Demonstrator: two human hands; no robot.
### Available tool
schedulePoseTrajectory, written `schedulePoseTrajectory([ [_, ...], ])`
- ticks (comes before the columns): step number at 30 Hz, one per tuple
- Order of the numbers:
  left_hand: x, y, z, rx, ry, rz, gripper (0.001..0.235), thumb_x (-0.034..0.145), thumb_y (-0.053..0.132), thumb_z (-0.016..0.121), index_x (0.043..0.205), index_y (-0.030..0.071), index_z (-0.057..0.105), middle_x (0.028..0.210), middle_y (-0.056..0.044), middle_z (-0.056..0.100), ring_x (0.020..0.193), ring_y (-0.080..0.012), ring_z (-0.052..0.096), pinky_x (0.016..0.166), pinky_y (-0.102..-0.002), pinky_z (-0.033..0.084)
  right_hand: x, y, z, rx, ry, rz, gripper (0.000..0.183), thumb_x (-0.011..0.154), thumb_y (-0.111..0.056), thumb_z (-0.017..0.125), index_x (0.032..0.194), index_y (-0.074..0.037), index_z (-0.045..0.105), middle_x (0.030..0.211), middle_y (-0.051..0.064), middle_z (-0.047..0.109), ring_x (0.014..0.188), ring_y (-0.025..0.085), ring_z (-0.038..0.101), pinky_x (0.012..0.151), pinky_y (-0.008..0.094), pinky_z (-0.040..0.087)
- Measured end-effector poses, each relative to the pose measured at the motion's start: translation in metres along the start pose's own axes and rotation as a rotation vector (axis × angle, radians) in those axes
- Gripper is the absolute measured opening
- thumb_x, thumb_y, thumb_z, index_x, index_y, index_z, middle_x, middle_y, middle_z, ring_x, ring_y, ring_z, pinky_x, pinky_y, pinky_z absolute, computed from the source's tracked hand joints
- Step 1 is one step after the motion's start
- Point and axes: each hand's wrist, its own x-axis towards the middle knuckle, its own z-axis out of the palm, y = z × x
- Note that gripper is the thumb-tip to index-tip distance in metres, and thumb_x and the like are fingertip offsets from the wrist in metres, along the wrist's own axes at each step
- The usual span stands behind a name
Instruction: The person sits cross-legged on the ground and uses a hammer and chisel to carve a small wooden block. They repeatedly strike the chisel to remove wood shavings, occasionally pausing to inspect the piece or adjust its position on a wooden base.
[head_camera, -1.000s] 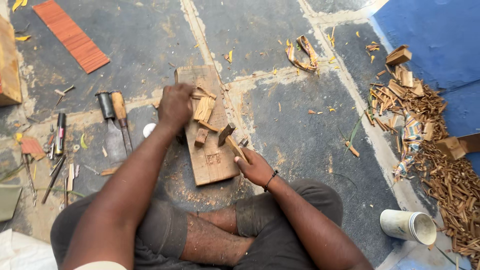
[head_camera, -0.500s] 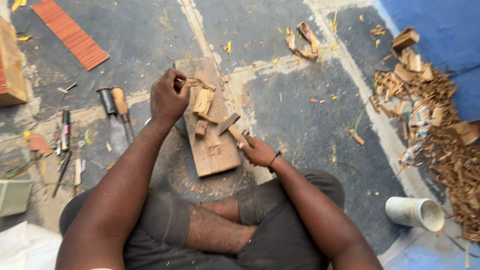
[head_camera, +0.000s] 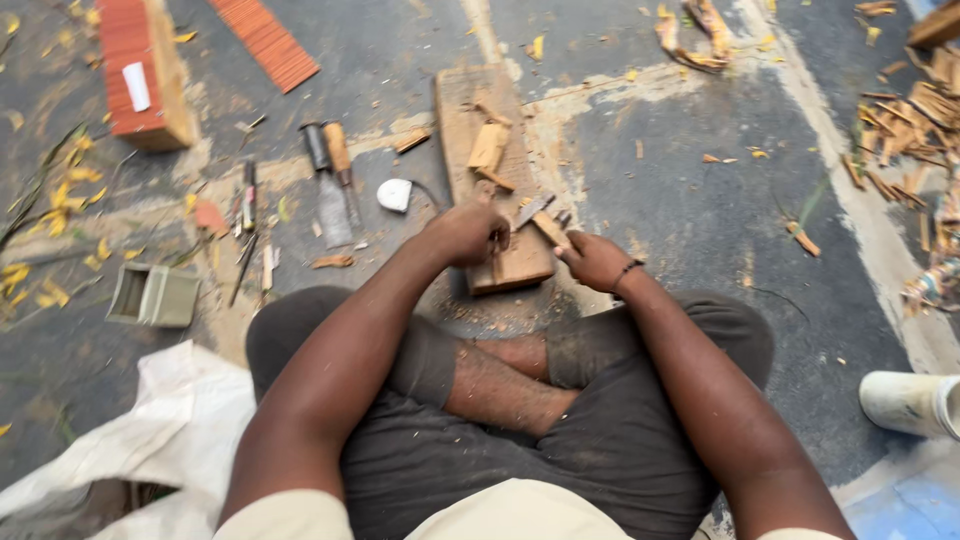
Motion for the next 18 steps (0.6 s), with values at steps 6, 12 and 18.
schedulePoseTrajectory([
  [6,0.003,-0.002,0.009,-0.008,0.269,-0.047,0.03,0.09,0.008,0.064,0.111,0.026,0.077,0.112,-0.01,0.074,0.104,-0.0317,0.071,0.087,-0.046,0.056,-0.009,0.004,0.012,-0.147,0.034,-0.105,0.036,0.099,-0.035,0.06,0.109,-0.001,0.064,0.1,0.026,0.07,0.097,0.044,0.066,0.085,0.053,0.051],
  [12,0.002,0.0,0.009,0.039,0.416,0.027,0.031,0.091,0.008,0.063,0.119,0.018,0.072,0.11,-0.016,0.073,0.105,-0.0368,0.069,0.084,-0.05,0.056,-0.008,0.003,0.016,-0.11,0.105,-0.034,0.03,0.099,-0.028,0.063,0.108,0.001,0.064,0.099,0.028,0.07,0.095,0.046,0.066,0.083,0.054,0.051],
  [18,-0.017,0.017,0.004,0.086,0.28,-0.1,0.036,0.085,0.015,0.074,0.118,0.007,0.065,0.123,-0.015,0.067,0.112,-0.035,0.067,0.092,-0.047,0.056,-0.013,-0.004,0.009,-0.012,0.234,-0.021,0.031,0.095,-0.026,0.065,0.109,0.002,0.065,0.096,0.027,0.07,0.091,0.044,0.068,0.08,0.053,0.052],
])
